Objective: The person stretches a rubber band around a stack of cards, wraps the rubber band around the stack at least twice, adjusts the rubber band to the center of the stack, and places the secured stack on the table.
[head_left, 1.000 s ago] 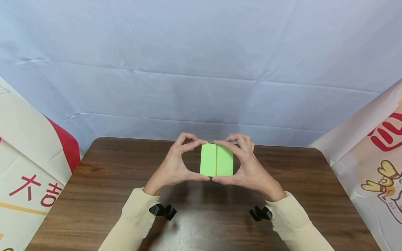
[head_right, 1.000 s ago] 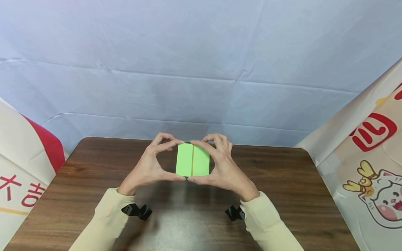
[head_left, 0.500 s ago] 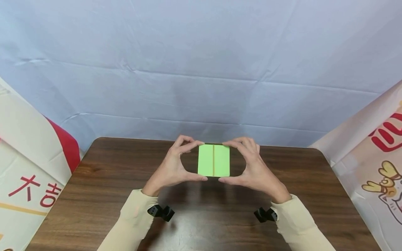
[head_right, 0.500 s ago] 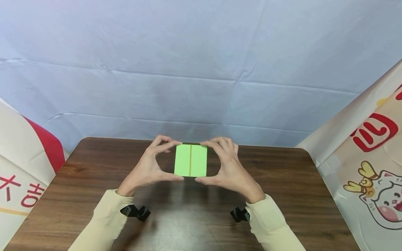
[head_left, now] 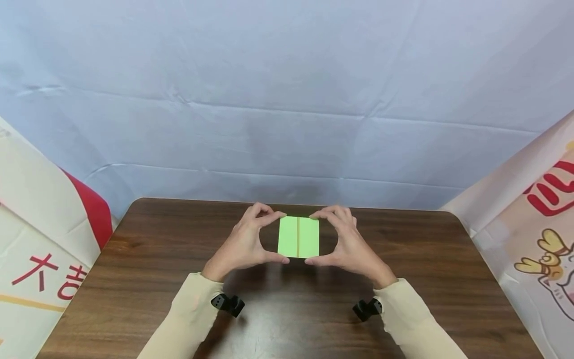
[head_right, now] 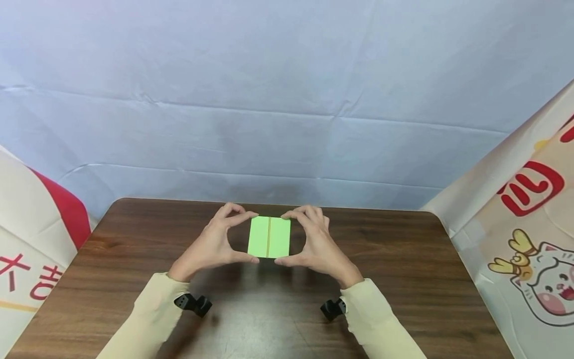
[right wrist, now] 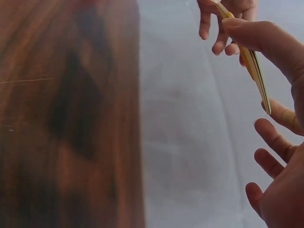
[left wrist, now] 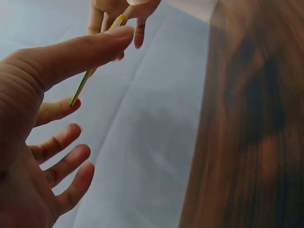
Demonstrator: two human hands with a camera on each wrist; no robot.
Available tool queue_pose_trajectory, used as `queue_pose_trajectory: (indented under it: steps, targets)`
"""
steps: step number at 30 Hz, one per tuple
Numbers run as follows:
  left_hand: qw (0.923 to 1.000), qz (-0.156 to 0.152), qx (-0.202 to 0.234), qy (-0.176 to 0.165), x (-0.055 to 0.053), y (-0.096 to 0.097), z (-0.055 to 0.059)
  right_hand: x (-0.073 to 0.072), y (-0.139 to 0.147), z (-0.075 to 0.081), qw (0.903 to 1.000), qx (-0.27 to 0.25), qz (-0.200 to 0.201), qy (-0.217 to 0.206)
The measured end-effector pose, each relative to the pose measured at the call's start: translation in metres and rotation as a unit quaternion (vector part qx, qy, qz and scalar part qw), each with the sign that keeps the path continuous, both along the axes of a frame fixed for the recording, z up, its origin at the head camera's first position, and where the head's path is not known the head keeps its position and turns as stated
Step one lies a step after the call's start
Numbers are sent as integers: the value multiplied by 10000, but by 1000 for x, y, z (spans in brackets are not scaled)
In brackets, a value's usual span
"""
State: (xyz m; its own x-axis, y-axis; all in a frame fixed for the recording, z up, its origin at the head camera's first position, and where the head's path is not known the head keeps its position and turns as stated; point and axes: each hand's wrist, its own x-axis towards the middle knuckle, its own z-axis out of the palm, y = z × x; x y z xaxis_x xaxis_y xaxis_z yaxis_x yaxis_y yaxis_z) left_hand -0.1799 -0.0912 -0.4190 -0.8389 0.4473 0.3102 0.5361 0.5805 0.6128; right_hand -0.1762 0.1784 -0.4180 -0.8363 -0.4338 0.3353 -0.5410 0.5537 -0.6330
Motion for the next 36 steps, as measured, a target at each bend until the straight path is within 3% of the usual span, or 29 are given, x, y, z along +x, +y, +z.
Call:
queue_pose_trajectory:
  steps: [6, 10, 13, 19, 23, 30, 36]
  targets:
    - [9968, 99, -788, -111, -7, 1, -15, -8, -4, -24, 9987, 149, -103, -485]
    - [9943, 113, -1049, -168, -14, 1, -25, -13, -6, -36, 9962, 252, -168, -812]
    - [9947, 105, -982, -285, -20, 1, -32, -19, -6, -44, 9945, 257, -155, -1003]
    - [9947, 81, -463, -913, -32, -1, -49, -27, -5, -59, 9902, 285, -138, -1363]
    - [9925, 169, -480, -1113, -38, -1, -60, -32, -4, -66, 9914, 488, -172, -1205]
    - [9882, 386, -924, -1158, -45, 1, -71, -43, -3, -78, 9916, 972, -207, -824]
    - [9831, 505, -1302, -1181, -48, 4, -79, -49, -3, -89, 9865, 1329, -234, -928]
